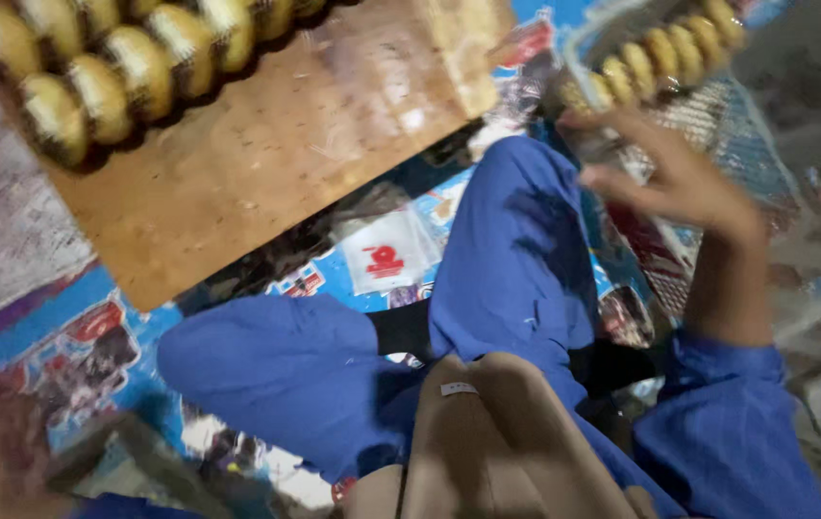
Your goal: The person sits on the floor and repeatedly picks up chocolate-glazed donuts from a wooden board, places each into a clear plastic bag, and sets the bagged donuts into a white plastic crate. The process continues with multiple donuts handled one at a time.
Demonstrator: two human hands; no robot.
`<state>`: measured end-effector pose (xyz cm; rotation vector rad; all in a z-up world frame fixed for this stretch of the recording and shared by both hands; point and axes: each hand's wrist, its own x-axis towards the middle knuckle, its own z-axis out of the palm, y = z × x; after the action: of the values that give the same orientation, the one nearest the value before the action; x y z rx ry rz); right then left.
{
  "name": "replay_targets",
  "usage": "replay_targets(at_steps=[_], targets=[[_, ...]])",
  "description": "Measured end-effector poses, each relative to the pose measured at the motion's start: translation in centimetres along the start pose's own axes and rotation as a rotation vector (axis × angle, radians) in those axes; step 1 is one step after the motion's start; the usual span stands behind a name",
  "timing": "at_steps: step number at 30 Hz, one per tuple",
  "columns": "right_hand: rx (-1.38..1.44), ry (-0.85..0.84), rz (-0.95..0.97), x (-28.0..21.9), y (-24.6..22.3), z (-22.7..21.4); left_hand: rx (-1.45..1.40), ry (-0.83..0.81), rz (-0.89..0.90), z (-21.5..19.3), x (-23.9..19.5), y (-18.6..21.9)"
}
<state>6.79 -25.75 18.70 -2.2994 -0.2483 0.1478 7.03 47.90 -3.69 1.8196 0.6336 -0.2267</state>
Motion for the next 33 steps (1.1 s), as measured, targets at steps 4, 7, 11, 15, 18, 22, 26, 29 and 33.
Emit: replay_targets(at_steps=[4, 7, 11, 15, 18, 22, 26, 29, 33], targets=[[-0.030, -0.526, -0.062, 2.6, -0.7, 12.9, 0.229, 0.462, 0.165, -10.8, 1.4, 2.2], [-0.068, -0.743, -0.002, 6.7, 1.0, 25.2, 0.456, 0.695, 0.265, -10.6, 2.5, 4.5], [-0.484, -0.015, -0.091, 11.0, 6.1, 36.9, 0.843, 0.908, 0.455, -1.0, -0.4, 5.5], [-0.695, 0.116, -0.128, 12.2, 9.1, 41.0, 0.696, 0.456, 0.760, 11.7, -7.8, 4.0], [-0.648, 0.062, -0.120, 11.7, 10.4, 41.2, 0.143, 0.040, 0.658, 22.4, -8.3, 2.0], [-0.425, -0.022, -0.053, 12.7, 10.9, 40.2, 0.450, 0.029, 0.612, 32.4, -6.1, -0.8], [-0.229, -0.152, -0.175, 14.6, 10.3, 37.6, 0.524, 0.010, 0.440, 36.7, -6.9, -2.8], [-0.527, -0.389, -0.109, 15.1, 9.0, 35.6, 0.506, -0.067, 0.321, 36.0, -7.5, -3.3], [-0.681, -0.390, -0.462, 13.4, 5.9, 31.6, 0.285, 0.183, 0.515, 33.5, -7.3, -0.1]])
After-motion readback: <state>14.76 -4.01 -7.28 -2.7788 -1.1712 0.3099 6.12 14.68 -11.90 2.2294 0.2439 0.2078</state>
